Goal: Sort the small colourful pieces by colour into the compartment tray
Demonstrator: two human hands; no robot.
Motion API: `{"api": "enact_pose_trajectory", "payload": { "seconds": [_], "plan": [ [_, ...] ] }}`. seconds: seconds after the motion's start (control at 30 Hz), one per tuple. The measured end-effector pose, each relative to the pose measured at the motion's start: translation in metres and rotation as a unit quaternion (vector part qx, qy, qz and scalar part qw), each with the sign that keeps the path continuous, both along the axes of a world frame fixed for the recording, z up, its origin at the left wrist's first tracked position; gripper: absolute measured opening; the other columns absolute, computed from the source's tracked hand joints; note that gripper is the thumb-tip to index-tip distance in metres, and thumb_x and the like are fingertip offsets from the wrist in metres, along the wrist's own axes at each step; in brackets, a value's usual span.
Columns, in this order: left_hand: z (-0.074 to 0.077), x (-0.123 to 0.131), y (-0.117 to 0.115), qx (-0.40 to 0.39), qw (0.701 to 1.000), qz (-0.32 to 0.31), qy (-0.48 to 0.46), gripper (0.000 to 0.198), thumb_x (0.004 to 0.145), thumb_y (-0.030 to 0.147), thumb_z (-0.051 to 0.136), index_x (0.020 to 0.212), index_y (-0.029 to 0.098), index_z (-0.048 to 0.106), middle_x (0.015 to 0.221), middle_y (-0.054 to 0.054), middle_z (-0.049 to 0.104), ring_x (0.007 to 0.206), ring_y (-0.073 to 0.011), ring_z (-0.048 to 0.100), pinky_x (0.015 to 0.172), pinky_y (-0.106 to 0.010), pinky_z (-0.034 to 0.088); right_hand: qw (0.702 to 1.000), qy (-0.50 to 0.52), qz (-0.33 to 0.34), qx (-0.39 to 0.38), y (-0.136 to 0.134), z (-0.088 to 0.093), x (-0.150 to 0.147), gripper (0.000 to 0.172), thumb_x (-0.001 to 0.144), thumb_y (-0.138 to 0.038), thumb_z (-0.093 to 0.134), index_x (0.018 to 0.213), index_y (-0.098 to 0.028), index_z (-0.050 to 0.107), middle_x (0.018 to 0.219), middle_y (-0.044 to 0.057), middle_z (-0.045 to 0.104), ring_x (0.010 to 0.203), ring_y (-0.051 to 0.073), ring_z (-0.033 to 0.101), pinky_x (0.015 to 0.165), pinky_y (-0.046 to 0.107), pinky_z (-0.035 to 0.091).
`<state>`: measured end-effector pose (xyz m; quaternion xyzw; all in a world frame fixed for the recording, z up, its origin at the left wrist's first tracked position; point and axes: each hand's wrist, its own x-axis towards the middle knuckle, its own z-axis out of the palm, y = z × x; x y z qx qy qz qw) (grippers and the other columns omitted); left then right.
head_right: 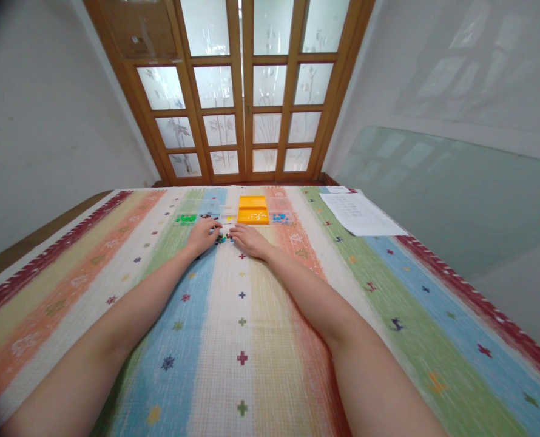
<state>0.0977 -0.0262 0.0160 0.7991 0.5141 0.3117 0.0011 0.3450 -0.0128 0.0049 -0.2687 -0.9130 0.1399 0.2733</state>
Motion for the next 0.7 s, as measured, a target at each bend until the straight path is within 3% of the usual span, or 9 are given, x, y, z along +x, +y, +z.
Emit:
{"api": "enact_pose_trajectory", "payload": {
  "seconds": [0.2,0.5,0.7],
  "plan": [
    [0.001,0.001,-0.002,-0.017,1.0,-0.008,0.016,0.023,0.098,0.025,0.055,0.102,0.021,0.077,0.105,-0.009,0.074,0.105,-0.0262,0.063,0.1,-0.042,0.049,0.999,-0.033,0.031,0.01,0.001,-0.003,-0.005,0.04,0.108,-0.037,0.046,0.139,-0.025,0.069,0.146,0.009,0.065,0.144,0.026,0.051,0.126,0.051,0.035],
    [0.005,0.002,-0.005,-0.039,0.996,-0.076,0.035,0.021,0.096,0.025,0.057,0.096,0.021,0.077,0.103,-0.009,0.075,0.105,-0.026,0.064,0.101,-0.042,0.049,0.999,-0.031,-0.023,0.024,0.0,-0.002,-0.006,0.038,0.109,-0.033,0.045,0.128,-0.018,0.074,0.13,0.014,0.07,0.121,0.027,0.062,0.111,0.045,0.046],
    [0.007,0.004,-0.008,-0.055,0.99,-0.112,0.059,0.024,0.096,0.025,0.057,0.101,0.023,0.079,0.108,-0.008,0.076,0.106,-0.0257,0.066,0.103,-0.042,0.049,0.989,0.041,-0.136,0.049,0.01,-0.004,0.002,0.042,0.11,-0.035,0.042,0.136,-0.018,0.07,0.143,0.016,0.064,0.132,0.03,0.056,0.118,0.048,0.041]
  ]
}}
